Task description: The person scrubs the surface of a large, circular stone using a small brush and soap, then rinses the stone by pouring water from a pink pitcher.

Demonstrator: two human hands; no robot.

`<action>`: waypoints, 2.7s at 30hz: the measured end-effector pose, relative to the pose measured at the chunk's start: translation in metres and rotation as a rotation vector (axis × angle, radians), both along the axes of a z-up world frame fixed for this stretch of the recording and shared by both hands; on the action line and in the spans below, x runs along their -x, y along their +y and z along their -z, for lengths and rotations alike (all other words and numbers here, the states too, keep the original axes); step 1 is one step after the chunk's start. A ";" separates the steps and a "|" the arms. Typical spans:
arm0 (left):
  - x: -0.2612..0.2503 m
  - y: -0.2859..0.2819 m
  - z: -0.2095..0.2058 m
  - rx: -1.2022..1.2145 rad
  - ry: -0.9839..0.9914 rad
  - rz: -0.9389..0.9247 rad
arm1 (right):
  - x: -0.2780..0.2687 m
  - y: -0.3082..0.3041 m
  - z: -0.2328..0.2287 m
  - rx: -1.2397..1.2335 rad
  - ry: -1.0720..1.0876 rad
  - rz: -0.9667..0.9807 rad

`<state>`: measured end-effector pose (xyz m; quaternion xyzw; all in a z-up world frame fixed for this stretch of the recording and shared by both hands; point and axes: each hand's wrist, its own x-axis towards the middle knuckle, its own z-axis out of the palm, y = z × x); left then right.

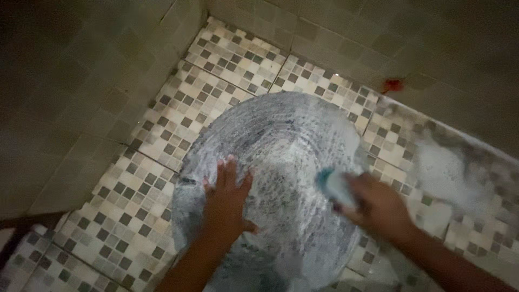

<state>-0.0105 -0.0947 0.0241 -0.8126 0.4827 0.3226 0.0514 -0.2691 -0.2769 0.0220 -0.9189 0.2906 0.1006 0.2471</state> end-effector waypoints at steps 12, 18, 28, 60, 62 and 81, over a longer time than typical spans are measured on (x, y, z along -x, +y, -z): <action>-0.004 0.003 0.007 0.008 0.005 0.001 | 0.020 0.055 0.016 0.034 -0.081 0.022; -0.002 0.006 0.011 0.052 0.001 -0.010 | -0.037 0.012 0.008 0.229 -0.200 -0.116; -0.003 0.014 0.013 0.131 0.032 0.008 | -0.097 -0.011 -0.008 0.094 -0.226 0.318; -0.033 0.043 0.022 0.224 -0.097 0.029 | -0.068 -0.020 -0.007 0.351 -0.142 0.180; -0.035 0.048 0.021 0.210 -0.126 0.002 | -0.060 0.000 0.003 0.330 -0.162 0.104; -0.013 0.063 0.042 0.456 -0.111 -0.013 | -0.062 0.017 0.004 0.210 -0.209 0.008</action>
